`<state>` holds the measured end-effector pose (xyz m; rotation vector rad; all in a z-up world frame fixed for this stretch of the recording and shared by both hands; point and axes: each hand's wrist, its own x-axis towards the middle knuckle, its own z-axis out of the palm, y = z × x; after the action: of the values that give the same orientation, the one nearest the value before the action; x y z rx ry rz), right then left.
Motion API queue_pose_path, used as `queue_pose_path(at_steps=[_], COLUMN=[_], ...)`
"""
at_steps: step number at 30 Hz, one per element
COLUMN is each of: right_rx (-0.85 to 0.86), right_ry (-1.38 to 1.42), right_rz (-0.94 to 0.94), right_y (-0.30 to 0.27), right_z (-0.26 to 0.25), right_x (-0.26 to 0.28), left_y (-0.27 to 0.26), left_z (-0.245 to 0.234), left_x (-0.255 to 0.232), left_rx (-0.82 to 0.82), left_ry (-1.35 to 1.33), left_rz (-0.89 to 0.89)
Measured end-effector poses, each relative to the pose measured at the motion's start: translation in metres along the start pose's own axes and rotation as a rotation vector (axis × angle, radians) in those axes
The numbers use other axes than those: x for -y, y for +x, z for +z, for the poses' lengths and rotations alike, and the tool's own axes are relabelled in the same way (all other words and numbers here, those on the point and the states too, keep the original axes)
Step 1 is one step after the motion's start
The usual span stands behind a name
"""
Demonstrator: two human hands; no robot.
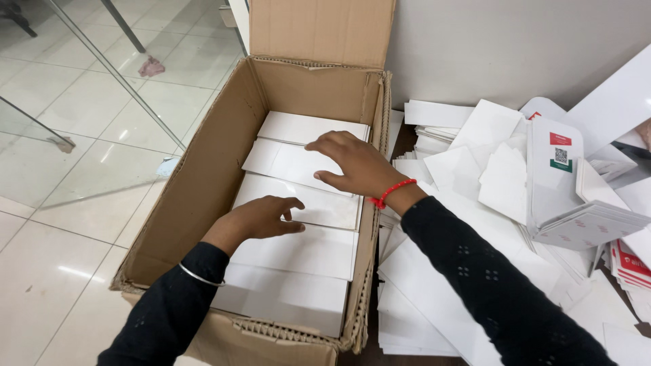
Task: The person picks up rectangular white papers from a large pile and stacks them neatly inside a cardboard box.
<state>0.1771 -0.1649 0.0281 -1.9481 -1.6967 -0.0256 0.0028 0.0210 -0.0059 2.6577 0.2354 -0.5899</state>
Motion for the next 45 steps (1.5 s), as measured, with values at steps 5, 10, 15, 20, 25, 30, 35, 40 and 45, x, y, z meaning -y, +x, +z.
queue_pose_path(at_steps=[5,10,15,20,25,30,35,40,45], right_rx=[-0.009,-0.061,-0.036,0.012,0.022,-0.038,-0.052,0.012,-0.039], right_ry=[-0.041,-0.067,-0.006,0.011,0.056,0.044,-0.066,-0.295,-0.358], right_rz=[-0.049,0.011,0.156,0.122,0.242,0.356,0.349,0.395,0.284], right_y=[-0.084,-0.191,-0.294,-0.376,-0.418,-0.412,-0.363,-0.324,-0.337], right_z=[-0.038,-0.076,-0.084,-0.065,-0.059,-0.067,-0.056,-0.028,-0.002], right_x=[0.028,0.043,0.049,0.056,0.047,0.03,-0.005,-0.036,-0.014], left_y=[-0.034,-0.097,-0.149,-0.116,-0.068,-0.051,-0.039,-0.027,-0.023], left_z=[-0.015,-0.015,0.079,0.22,0.31,0.371,0.374,0.392,0.423], left_x=[-0.011,-0.07,-0.172,-0.275,-0.313,-0.295,-0.27,-0.262,-0.235], left_rx=[-0.271,-0.746,-1.132,-0.846,-0.774,-0.782,-0.51,-0.345,-0.093], left_ry=[-0.08,-0.252,-0.222,-0.645,-0.641,-1.309,-1.674,-1.862,-1.914], left_rz=[-0.026,0.071,0.21,0.611,0.405,-0.03,-0.076,-0.153,-0.171])
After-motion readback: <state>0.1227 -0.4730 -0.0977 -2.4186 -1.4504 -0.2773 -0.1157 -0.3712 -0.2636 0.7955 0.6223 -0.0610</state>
